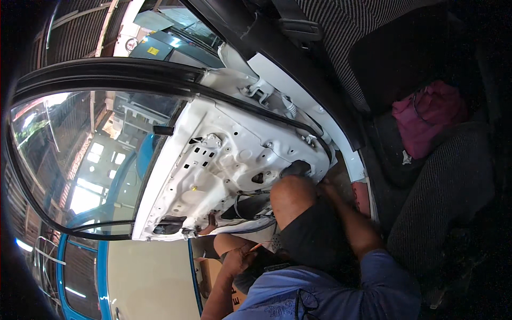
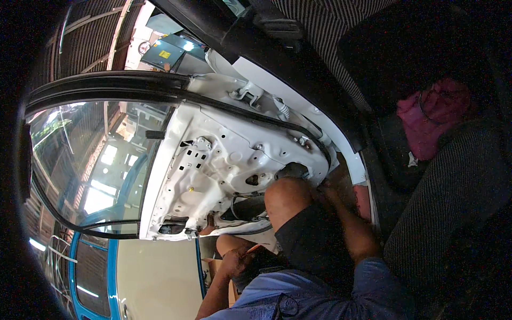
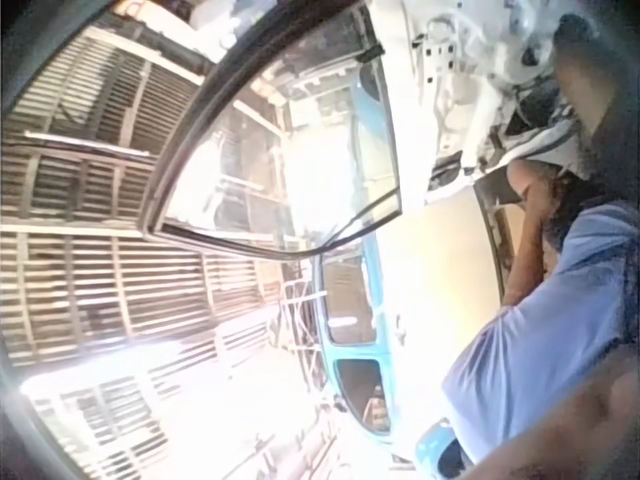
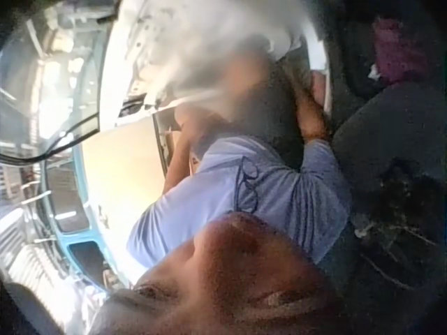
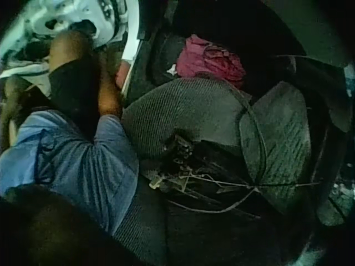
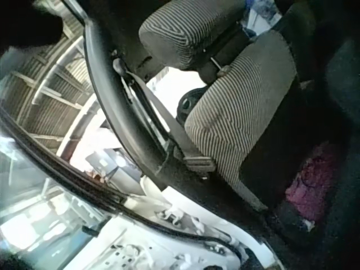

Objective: Dismantling and working on internal components of a car door.

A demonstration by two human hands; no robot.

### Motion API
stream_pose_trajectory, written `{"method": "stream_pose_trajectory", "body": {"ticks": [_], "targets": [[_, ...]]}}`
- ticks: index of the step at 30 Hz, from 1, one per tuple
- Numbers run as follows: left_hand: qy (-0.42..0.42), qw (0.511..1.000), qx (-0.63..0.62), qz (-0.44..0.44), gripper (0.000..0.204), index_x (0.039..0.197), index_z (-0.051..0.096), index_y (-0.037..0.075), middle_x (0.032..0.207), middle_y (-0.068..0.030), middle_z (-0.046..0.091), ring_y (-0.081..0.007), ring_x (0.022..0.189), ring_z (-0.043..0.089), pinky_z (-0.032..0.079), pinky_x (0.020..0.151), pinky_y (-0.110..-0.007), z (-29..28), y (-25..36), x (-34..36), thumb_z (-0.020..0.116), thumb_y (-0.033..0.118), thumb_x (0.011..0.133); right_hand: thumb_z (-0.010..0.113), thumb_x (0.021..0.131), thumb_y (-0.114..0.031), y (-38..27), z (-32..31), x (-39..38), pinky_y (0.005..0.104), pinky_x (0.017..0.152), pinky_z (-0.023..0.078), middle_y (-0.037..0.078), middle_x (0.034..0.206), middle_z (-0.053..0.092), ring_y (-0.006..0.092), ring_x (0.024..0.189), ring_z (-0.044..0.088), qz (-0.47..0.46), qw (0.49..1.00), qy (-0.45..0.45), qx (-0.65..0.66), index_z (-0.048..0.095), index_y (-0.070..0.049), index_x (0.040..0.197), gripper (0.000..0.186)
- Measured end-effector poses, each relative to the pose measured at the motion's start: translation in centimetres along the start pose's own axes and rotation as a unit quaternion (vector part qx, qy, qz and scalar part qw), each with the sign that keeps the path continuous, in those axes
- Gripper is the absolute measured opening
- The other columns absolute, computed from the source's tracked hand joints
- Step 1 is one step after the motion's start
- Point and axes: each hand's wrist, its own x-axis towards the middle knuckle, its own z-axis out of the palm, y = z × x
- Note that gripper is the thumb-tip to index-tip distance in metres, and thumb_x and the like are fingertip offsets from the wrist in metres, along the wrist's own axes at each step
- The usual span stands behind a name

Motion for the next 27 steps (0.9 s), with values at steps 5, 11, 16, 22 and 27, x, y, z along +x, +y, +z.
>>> {"method": "stream_pose_trajectory", "body": {"ticks": [5, 11, 16, 22, 27], "targets": [[-0.016, 1.000, 0.010, -0.007, 0.029, 0.118, 0.067, 0.006, 0.097, -0.0154, 0.072, -0.0362, 0.076, 0.065, 0.050, 0.068, -0.041, 0.3, -0.5, -0.2, 0.063, 0.020, 0.093, 0.067, 0.087, -0.027, -9.7, 4.4, -5.2, 0.0361, 0.091, 0.050, 0.011, 0.121, 0.068, 0.0235, 0.107, 0.062, 0.024, 0.999, 0.046, -0.011, 0.062, -0.005, 0.131, 0.050], [-0.018, 1.000, 0.010, 0.011, 0.029, 0.118, 0.066, 0.006, 0.099, -0.0150, 0.072, -0.0356, 0.076, 0.065, 0.050, 0.069, -0.041, 0.7, -1.0, 0.5, 0.063, 0.020, 0.093, 0.067, 0.085, -0.021, -8.9, 2.9, -2.7, 0.0359, 0.088, 0.051, 0.011, 0.118, 0.069, 0.0235, 0.103, 0.063, 0.012, 0.998, 0.061, -0.016, 0.064, -0.004, 0.128, 0.046], [-0.019, 1.000, 0.009, 0.002, 0.029, 0.118, 0.066, 0.007, 0.098, -0.0159, 0.072, -0.0359, 0.076, 0.065, 0.050, 0.068, -0.041, 0.3, -0.3, 0.4, 0.062, 0.022, 0.094, 0.066, 0.083, -0.016, -5.9, 2.4, -2.4, 0.0357, 0.086, 0.051, 0.011, 0.116, 0.070, 0.0235, 0.100, 0.064, 0.011, 0.998, 0.060, -0.018, 0.065, -0.004, 0.125, 0.044], [-0.023, 1.000, 0.015, 0.000, 0.030, 0.118, 0.066, 0.008, 0.095, -0.0171, 0.072, -0.0368, 0.076, 0.065, 0.049, 0.068, -0.041, 1.3, -2.2, -0.1, 0.062, 0.025, 0.094, 0.066, 0.081, -0.011, -3.8, 2.6, 0.2, 0.0355, 0.084, 0.052, 0.011, 0.112, 0.071, 0.0236, 0.096, 0.065, 0.008, 0.998, 0.061, -0.018, 0.066, -0.004, 0.122, 0.042], [-0.037, 0.999, 0.004, -0.010, 0.030, 0.118, 0.066, 0.008, 0.093, -0.0176, 0.072, -0.0378, 0.075, 0.064, 0.049, 0.067, -0.042, 1.4, -2.4, 0.3, 0.062, 0.026, 0.094, 0.066, 0.079, -0.006, -2.0, 0.6, 0.3, 0.0353, 0.082, 0.052, 0.011, 0.110, 0.072, 0.0236, 0.093, 0.066, -0.001, 0.997, 0.069, -0.022, 0.068, -0.004, 0.120, 0.041]]}}
